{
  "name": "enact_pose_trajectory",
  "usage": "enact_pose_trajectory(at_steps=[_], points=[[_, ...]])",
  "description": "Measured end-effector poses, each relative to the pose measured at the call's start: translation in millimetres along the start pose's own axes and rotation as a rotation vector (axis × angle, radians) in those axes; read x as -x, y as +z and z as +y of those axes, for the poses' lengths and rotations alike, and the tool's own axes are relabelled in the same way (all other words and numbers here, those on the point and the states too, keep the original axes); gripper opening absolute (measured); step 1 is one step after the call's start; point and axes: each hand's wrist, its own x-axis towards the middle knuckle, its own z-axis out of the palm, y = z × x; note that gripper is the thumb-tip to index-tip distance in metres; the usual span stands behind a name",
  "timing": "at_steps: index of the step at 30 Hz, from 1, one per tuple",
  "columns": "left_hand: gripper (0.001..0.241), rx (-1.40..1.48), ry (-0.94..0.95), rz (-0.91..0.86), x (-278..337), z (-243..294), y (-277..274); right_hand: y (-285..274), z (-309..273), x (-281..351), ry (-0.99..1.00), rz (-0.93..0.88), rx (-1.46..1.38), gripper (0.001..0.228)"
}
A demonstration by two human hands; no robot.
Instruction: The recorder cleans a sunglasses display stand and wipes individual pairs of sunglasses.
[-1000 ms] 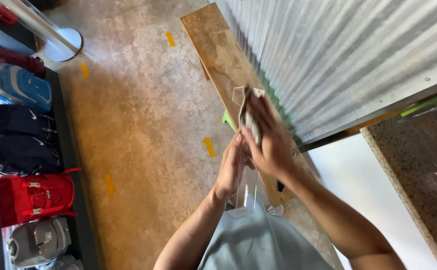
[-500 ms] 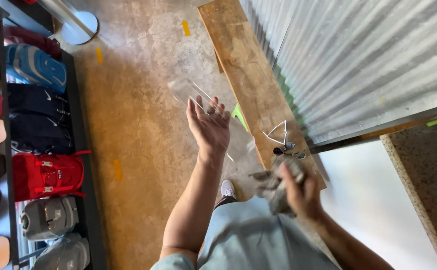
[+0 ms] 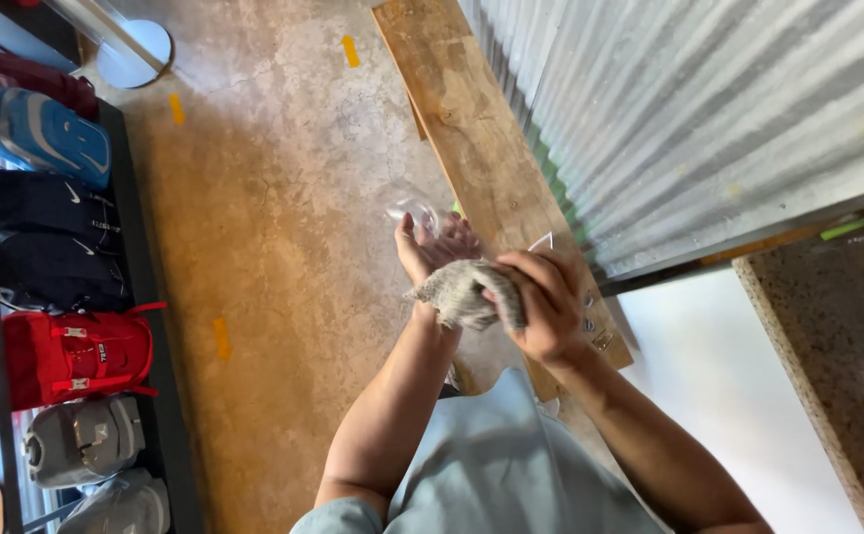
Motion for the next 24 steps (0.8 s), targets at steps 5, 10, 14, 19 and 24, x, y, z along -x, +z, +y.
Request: enact_pose_trajectory(at_steps=[5,10,14,19,24], points=[[0.070,0.008,0.034,-0.070,10.0,7.4,-0.5,12.6,55.7,52.9,0.404,0.019,-0.082,0.022],[0.060,-0.135,0.129,-0.327,47.6,3.1,35.0,-14.3,41.6,61.9,1.418,0.222,-1.035,0.039],[0.057,-0.250,-0.019,-0.520,63.6,1.9,50.4,-33.5,9.4,45.0,0.935,-0.256,-0.666,0.038],[0.051,-0.251,-0.260,-0.591,38.1,-14.4,6.9,-46.8,-13.4,23.6,0.445,-0.154,-0.284,0.026],[0.050,-0.483,-0.119,-0.395,65.4,-4.0,34.2,-53.2,-28.8,50.5,0.502,-0.061,-0.210,0.016]])
